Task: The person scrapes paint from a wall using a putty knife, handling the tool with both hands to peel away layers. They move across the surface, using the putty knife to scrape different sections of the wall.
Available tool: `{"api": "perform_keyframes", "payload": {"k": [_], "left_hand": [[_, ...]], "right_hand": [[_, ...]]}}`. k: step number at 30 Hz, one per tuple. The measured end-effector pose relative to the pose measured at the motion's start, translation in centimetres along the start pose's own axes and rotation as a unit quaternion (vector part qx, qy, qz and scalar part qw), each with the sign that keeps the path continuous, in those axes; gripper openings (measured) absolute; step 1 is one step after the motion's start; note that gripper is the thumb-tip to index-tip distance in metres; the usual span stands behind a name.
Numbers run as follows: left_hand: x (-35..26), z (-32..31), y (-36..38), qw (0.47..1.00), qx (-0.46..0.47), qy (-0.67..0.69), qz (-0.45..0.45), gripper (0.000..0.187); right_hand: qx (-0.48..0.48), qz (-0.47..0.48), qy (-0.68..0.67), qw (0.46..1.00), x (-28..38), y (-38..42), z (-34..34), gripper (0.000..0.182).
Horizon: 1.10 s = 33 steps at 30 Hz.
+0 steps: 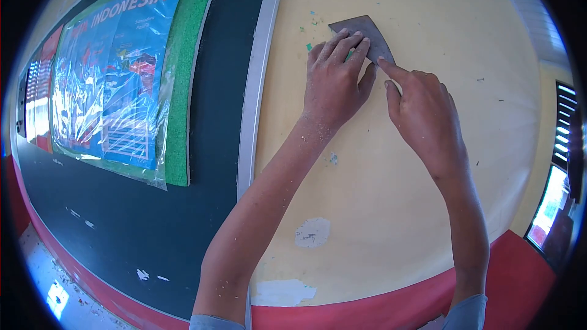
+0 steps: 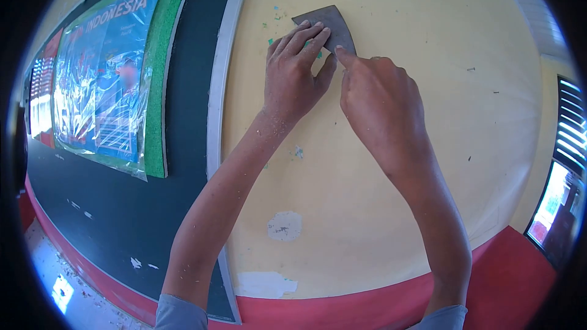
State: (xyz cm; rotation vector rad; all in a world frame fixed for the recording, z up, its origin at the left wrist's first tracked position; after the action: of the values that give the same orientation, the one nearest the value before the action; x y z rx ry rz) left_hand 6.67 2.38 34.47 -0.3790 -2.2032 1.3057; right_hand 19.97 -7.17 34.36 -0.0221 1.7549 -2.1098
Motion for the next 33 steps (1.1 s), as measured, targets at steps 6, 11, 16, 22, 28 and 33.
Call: {"api": "perform_keyframes", "payload": {"k": [6,11,16,22,28,33], "left_hand": [[-0.1,0.1,-0.1,1.000,-0.007,-0.009,0.015,0.040],[-0.4,0.7,0.4,0.999,0.030,0.006,-0.018,0.040],[-0.2,0.5,0.4,1.000,0.025,0.002,-0.009,0.040],[-0.2,0.5,0.3,1.000,0.014,0.002,0.004,0.039],[-0.2,0.7,0.4,1.000,0.021,0.001,0.007,0.039],[-0.3,0.9,0.5,1.000,0.029,0.003,-0.001,0.039]], "right_hand": [[0.017,-0.019,-0.033,0.999,0.1,-0.8,-0.4,0.028],[0.013,-0.015,-0.042,0.999,0.0,0.0,1.3,0.029],[0.069,-0.066,-0.043,0.994,0.6,0.2,1.1,0.029],[0.030,-0.037,-0.031,0.998,0.5,0.1,0.8,0.029],[0.045,-0.055,-0.043,0.997,0.6,-0.1,1.1,0.029],[0.006,0.002,-0.051,0.999,-0.1,0.1,0.7,0.028]]}}
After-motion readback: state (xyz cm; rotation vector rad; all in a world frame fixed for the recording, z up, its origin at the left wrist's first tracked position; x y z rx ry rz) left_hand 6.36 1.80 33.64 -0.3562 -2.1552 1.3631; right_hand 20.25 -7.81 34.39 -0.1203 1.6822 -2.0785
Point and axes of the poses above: each hand's wrist, its own y-axis away from the middle knuckle, its own z-axis out of the back of the hand, x = y × z, the point moved 1 cm from there along -y, towards the middle knuckle
